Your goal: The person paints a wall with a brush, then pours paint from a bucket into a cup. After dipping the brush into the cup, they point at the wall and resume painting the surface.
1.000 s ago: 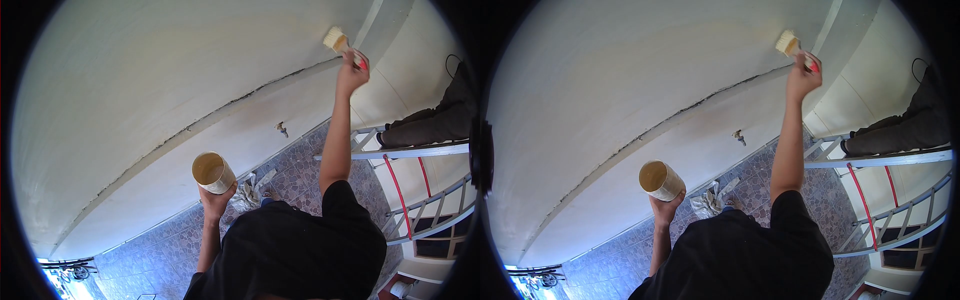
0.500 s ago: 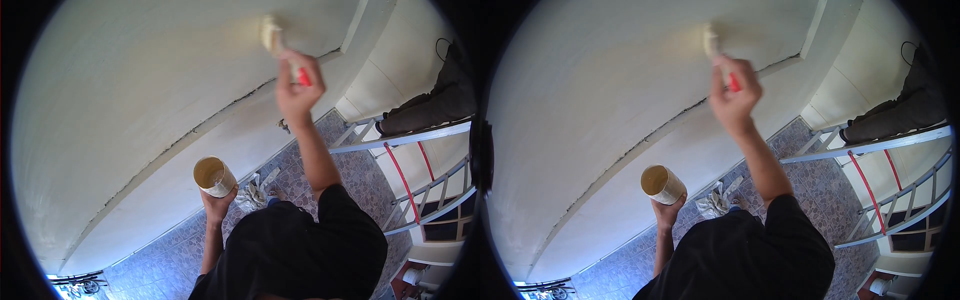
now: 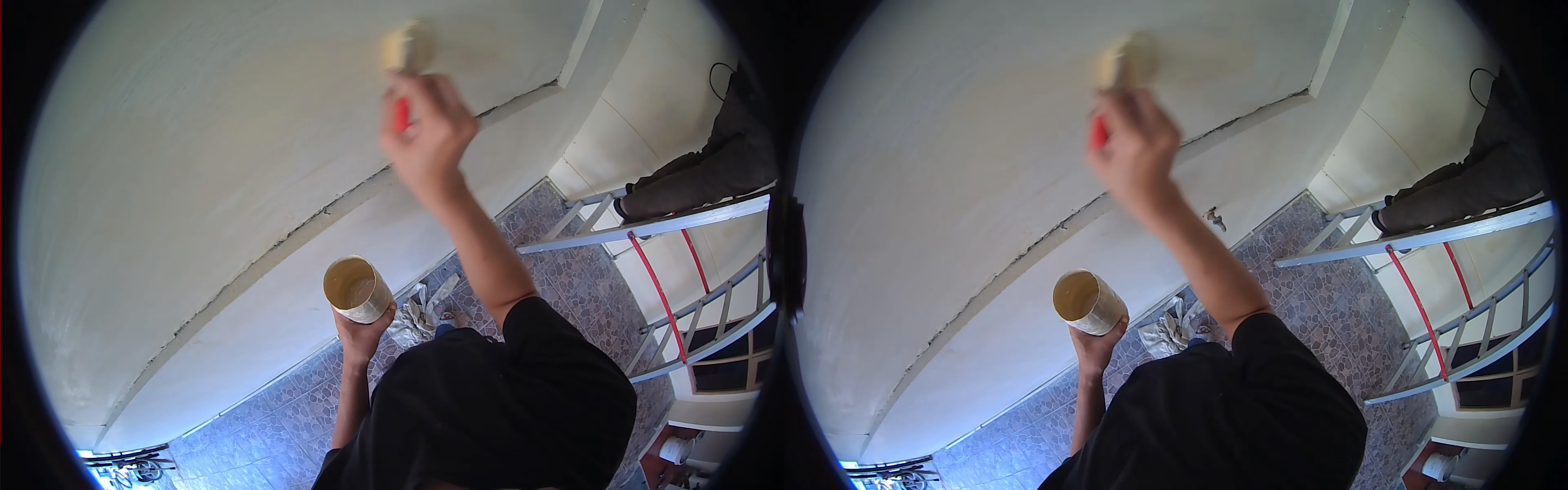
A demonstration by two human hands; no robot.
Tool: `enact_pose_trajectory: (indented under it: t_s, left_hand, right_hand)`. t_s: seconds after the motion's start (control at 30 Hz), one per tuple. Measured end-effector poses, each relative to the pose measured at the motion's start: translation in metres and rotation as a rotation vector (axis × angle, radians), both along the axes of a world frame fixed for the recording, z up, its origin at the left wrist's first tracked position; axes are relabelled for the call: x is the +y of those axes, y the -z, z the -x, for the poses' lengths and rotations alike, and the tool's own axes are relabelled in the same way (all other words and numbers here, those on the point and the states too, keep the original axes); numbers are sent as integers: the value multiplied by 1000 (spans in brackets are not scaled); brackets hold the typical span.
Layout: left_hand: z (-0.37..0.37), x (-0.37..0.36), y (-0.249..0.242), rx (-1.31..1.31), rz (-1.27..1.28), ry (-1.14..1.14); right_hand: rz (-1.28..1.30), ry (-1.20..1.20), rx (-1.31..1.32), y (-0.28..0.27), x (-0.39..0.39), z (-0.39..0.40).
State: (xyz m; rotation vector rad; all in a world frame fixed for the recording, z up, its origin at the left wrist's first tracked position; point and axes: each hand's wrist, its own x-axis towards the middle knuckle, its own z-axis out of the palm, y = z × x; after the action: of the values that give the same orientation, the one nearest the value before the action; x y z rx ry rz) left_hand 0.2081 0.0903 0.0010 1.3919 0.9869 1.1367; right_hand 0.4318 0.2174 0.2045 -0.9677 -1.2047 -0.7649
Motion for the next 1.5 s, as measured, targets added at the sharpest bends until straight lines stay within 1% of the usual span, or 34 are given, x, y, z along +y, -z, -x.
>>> enact_pose_trajectory:
  t_s: [0.03, 0.07, 0.1, 0.17, 0.23, 0.3, 0.37, 0.43, 0.47, 0.53, 0.57, 0.63, 0.7, 0.8, 0.9, 0.97, 1.0, 1.07, 1.17, 1.23, 1.3, 1.43, 1.5]
  left_hand:
    - [1, 0, 3, -2, 1, 3]
    - [2, 2, 7, 12, 16, 9]
    - [2, 3, 9, 27, 30, 14]
    - [1, 2, 4, 8, 24, 15]
    - [1, 4, 1, -19, 15, 4]
    - [2, 3, 2, 7, 0, 20]
    - [2, 3, 8, -3, -3, 0]
    - [5, 0, 10, -7, -2, -19]
    - [6, -1, 9, -4, 17, -7]
    - [11, -4, 11, -2, 37, -10]
    - [12, -4, 14, 5, 17, -10]
    - [16, -6, 22, 15, 4, -20]
    - [21, -9, 27, 22, 1, -35]
    - [26, -16, 28, 2, 17, -66]
    - [39, -19, 48, -30, 75, -56]
    - [42, -25, 43, -55, 71, -94]
    - [43, -27, 41, -81, 64, -136]
    - [48, -29, 43, -72, 47, -151]
    - [55, -30, 45, -42, 37, -174]
    - [57, -30, 44, 9, 37, -168]
    - [54, -29, 39, -5, 28, -182]
    - [45, -27, 39, 12, 23, -195]
    - [40, -25, 38, 17, 21, -201]
  right_hand:
    - [-3, -85, -37, 1, -9, 22]
    - [55, -153, -85, 3, -22, 38]
    - [24, -231, -114, 6, -26, 52]
    - [-11, -329, -141, 9, -42, 56]
    - [33, -372, -79, 4, -58, 31]
    - [75, -187, -2, 5, -62, -13]
    - [36, 23, 185, 7, -44, -66]
    - [-5, 140, 335, 12, -23, -119]
    - [0, 127, 334, 19, -14, -135]
    - [66, 121, 529, 32, 3, -150]
    - [71, 107, 527, 39, 9, -139]
    - [129, 175, 248, 53, 13, -91]
    - [110, 97, 91, 57, 4, -28]
    - [134, -132, 52, 58, -22, 59]
    - [172, -375, -19, 63, -41, 125]
    - [191, -590, -82, 68, -49, 154]
    - [192, -589, -85, 67, -56, 160]
    - [204, -758, -72, 65, -65, 169]
    - [169, -832, -58, 61, -56, 133]
    - [128, -719, -43, 56, -38, 85]
    - [120, -581, -55, 51, -26, 31]
    - [145, -486, 103, 57, -13, -63]
    - [102, -455, 216, 54, -11, -95]
